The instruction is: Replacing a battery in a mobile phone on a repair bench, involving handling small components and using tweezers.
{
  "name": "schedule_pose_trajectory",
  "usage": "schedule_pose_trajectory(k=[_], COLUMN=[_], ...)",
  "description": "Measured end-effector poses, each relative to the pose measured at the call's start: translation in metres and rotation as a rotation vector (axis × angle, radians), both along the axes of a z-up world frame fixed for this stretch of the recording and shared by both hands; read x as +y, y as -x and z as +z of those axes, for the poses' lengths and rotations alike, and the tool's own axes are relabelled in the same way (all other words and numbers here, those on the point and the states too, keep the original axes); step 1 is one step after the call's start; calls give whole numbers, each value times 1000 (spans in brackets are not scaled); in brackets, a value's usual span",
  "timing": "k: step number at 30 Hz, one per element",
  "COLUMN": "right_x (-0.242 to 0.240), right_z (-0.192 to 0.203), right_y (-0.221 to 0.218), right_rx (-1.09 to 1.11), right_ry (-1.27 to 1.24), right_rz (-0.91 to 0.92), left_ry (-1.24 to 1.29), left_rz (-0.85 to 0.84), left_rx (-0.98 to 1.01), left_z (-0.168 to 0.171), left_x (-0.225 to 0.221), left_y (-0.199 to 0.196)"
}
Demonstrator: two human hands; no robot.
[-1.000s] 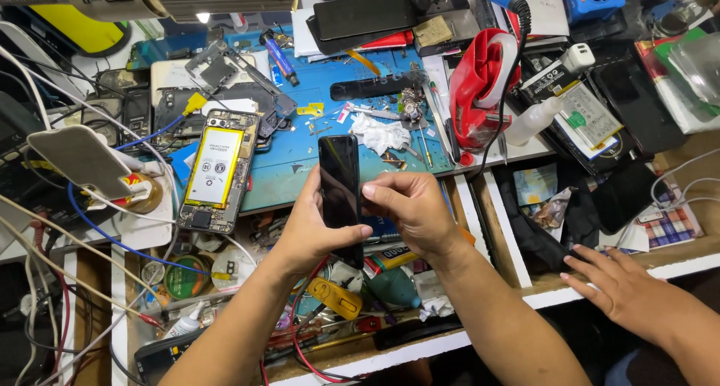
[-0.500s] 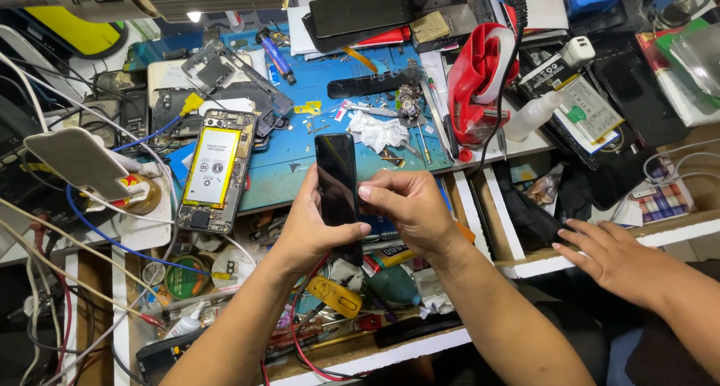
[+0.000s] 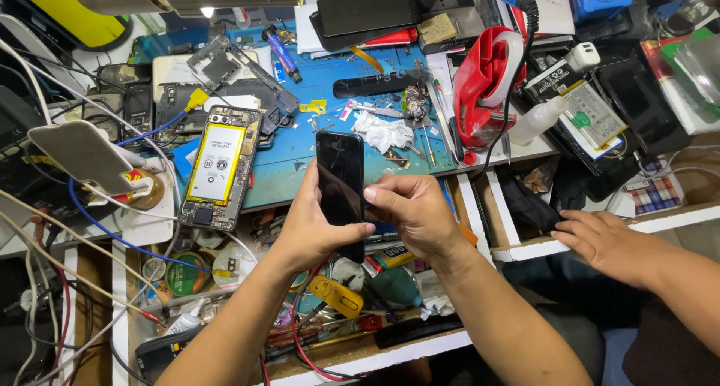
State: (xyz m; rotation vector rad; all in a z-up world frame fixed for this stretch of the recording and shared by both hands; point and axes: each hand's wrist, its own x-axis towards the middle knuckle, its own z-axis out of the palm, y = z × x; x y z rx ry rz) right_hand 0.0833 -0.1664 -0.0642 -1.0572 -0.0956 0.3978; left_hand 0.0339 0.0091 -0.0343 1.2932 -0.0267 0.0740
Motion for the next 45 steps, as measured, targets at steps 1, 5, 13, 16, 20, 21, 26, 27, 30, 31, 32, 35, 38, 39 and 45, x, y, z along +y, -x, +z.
schedule_pose_trajectory(k=[1, 5, 13, 16, 20, 21, 26, 27, 30, 31, 32, 35, 38, 39, 45], right_x=[0, -1, 2, 3, 2, 2, 2, 2, 2, 2, 3, 3, 2, 2, 3], right_z=[-2, -4, 3, 23, 38, 37, 41, 41, 40, 41, 42, 44, 40, 40, 34], right_y=[0, 0, -2, 1, 4, 4, 6, 6, 7, 8, 8, 8, 6, 6, 5], right_rx=[1, 13, -2, -21, -92, -92, -151, -151, -182, -184, -185, -194, -211, -213, -181], right_ry=[-5, -15, -32, -45, -14, -14, 32, 31, 47, 39, 31, 25, 23, 22, -45], right_rz=[-3, -7, -5, -4, -20, -22, -56, -55, -61, -60, -59, -54, -30, -29, -11], left_ry=[-18, -108, 29, 141, 121, 121, 123, 123, 112, 79, 47, 44, 33, 33, 163], left_rz=[1, 13, 23, 8, -23, -25, -11, -10, -16, -2, 12, 17, 16, 18, 0], left_rx=[2, 13, -7, -27, -60, -60, -59, -59, -58, -58, -58, -54, -62, -64, -39], left_z=[3, 18, -10, -11, -10, -11, -12, -10, -7, -5, -4, -6, -1, -3, -6], left_x=[0, 0, 1, 0, 0, 0, -4, -4, -3, -3, -2, 0, -3, -3, -4], left_y=[1, 2, -1, 1, -2, -2, -4, -4, -4, -4, -4, -4, -4, -5, -3])
